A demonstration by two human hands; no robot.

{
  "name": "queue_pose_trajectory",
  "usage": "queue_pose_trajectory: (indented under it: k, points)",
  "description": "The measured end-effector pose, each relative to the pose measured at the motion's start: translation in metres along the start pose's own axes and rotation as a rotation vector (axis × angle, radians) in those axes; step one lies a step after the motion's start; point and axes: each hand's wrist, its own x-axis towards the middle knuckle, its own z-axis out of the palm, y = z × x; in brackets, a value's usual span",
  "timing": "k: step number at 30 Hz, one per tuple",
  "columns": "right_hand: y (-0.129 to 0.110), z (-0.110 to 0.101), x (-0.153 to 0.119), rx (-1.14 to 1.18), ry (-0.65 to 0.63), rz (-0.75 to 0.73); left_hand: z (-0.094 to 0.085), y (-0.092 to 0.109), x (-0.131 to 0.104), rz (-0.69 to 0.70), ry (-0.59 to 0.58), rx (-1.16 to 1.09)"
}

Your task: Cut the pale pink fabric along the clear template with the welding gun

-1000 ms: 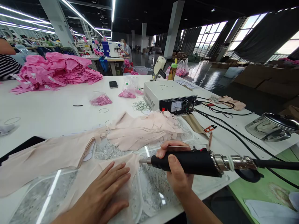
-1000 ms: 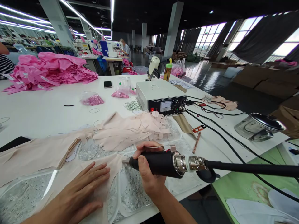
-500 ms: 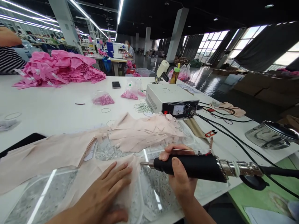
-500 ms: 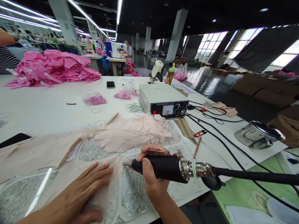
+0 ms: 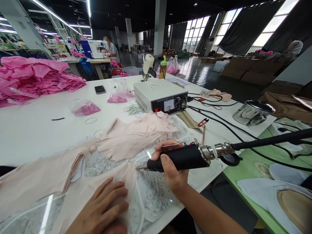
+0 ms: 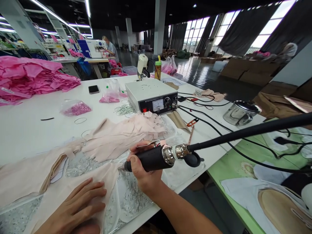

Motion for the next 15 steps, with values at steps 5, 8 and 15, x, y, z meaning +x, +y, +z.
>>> queue_pose_trajectory:
  k: [5,8,15]
  points:
    - [0.0005,-0.0009,0.0005,0.031,-0.001,0.014,0.0009,-0.0014,-0.0017,0.057,-0.003,0.007]
    - [0.0001,-0.0009,0.0006,0.012,0.006,0.003,0.0023,-0.0015,-0.0031,0.055,-0.027,0.018]
    - [-0.0003,0.0004,0.0011,-0.018,0.024,-0.007,0.0006,0.0006,-0.0006,0.077,-0.009,0.009]
